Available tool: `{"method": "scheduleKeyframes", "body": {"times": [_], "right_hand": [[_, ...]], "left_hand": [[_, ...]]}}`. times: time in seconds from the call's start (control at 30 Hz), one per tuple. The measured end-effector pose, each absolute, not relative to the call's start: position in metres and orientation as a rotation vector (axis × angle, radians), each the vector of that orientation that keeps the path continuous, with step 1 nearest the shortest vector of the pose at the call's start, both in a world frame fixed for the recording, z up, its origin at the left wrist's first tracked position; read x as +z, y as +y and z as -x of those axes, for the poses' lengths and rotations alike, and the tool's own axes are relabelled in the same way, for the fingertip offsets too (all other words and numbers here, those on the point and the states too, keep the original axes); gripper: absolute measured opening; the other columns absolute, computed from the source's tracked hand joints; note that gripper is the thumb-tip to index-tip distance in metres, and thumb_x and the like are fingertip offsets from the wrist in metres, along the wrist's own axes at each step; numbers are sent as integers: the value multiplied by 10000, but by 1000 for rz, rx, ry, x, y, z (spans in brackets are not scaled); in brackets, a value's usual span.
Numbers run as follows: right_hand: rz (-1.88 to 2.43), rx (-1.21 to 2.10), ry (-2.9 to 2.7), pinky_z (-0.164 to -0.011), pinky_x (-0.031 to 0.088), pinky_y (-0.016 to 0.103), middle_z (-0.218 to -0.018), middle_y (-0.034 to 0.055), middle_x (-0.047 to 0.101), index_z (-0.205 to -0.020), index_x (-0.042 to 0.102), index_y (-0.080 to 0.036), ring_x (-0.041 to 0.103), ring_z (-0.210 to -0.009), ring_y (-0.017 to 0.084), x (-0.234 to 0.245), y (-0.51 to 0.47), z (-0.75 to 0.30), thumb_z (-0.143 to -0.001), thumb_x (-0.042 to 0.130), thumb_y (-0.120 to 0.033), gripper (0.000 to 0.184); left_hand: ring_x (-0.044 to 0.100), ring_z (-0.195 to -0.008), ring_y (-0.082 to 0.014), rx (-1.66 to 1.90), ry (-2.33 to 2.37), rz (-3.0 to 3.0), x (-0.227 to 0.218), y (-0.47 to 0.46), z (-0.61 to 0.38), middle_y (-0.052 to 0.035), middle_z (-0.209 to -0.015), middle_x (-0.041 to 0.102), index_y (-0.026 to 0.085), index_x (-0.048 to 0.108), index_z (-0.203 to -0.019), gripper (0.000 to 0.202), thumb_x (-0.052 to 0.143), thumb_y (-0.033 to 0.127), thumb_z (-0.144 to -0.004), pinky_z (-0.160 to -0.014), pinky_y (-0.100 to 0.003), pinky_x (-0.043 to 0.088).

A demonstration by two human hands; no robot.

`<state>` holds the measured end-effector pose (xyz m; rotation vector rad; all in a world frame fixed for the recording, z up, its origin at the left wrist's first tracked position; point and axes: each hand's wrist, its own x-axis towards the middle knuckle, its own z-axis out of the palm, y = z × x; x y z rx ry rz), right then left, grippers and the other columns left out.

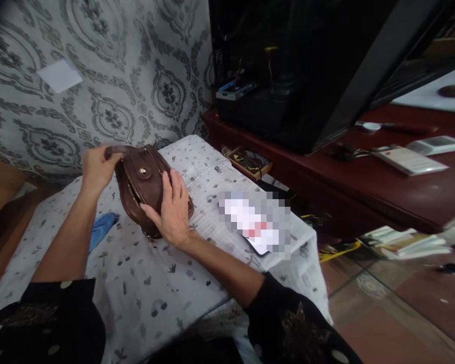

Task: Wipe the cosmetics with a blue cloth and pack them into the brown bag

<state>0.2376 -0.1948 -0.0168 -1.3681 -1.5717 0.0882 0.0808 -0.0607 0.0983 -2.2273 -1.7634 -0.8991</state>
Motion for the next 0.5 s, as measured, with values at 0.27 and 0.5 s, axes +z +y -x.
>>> {"method": "scheduleKeyframes", "body": {"times": [0.27, 0.5], "right_hand": [[1194, 138, -1532, -1205, 260, 578, -1606, 211, 211, -1575, 95, -153, 199, -1513, 317, -23, -197, -247, -955, 500, -481, 811], [1105, 184, -1442, -1179, 321, 578, -1567, 218, 283, -1466, 303, -156, 287, -1484, 303, -31, -202, -252, -960, 522, -397, 602]], "left_hand": [[546, -677, -185, -1018, -1743, 2463, 104, -59, -77, -24, -673, 625, 153, 690, -775, 239, 554, 347, -810, -661, -280, 390], [611, -794, -201, -1083, -1695, 2758, 115, -34, -105, -19, -808, 687, 169, 708, -944, 258, 676, 297, -723, -744, -285, 443]]}}
